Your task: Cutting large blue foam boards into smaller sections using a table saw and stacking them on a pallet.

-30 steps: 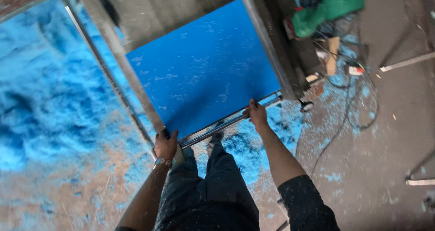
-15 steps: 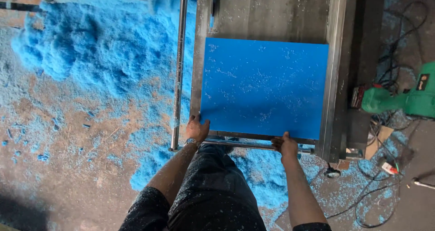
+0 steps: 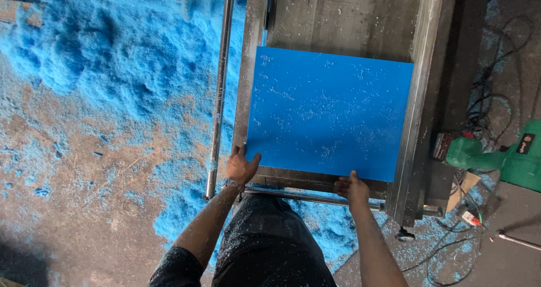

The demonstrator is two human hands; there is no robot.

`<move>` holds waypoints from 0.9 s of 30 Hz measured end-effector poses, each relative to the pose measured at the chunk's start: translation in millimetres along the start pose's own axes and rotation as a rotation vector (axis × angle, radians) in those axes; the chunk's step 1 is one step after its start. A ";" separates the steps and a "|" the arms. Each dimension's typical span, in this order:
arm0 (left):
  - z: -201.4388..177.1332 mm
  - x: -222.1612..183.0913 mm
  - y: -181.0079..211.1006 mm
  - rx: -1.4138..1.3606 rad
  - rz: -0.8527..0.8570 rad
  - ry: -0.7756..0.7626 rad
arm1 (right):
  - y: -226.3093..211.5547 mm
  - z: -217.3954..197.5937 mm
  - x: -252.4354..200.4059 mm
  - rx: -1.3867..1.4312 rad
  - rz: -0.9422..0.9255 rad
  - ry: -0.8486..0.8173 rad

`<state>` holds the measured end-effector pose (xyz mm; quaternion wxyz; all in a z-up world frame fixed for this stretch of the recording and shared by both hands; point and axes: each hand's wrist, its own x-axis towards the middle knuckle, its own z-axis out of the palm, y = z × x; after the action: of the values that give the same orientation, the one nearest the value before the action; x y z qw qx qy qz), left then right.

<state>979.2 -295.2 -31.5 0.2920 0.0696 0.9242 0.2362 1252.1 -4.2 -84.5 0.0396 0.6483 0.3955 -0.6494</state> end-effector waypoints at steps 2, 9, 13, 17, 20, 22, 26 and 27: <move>-28.4 -13.9 44.4 0.149 0.008 -0.045 | -5.5 0.0 -1.7 -0.519 -0.129 0.117; 4.3 -13.5 108.8 0.653 0.664 -0.232 | -59.1 17.2 -54.0 -1.372 -0.879 0.122; 33.5 -3.3 123.3 0.727 0.762 -0.227 | -59.7 20.6 -35.8 -1.378 -1.026 0.108; 60.7 8.6 116.3 0.806 0.844 -0.151 | -63.9 24.6 -32.4 -1.480 -1.019 0.111; 65.6 12.9 116.1 0.846 0.888 -0.110 | -62.8 25.3 -30.5 -1.475 -1.044 0.117; 66.7 10.9 118.2 0.892 0.875 -0.125 | -62.4 24.2 -32.2 -1.461 -1.074 0.108; 72.4 15.0 112.9 0.914 0.902 -0.097 | -70.0 29.0 -38.1 -1.455 -1.076 0.118; 76.2 17.3 109.3 0.905 0.926 -0.090 | -72.1 29.7 -39.8 -1.464 -1.062 0.133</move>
<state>1007.6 -164.4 -42.8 0.1402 0.5869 0.7936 -0.0782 1193.5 10.0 -21.0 0.1144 0.2296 0.9578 -0.1294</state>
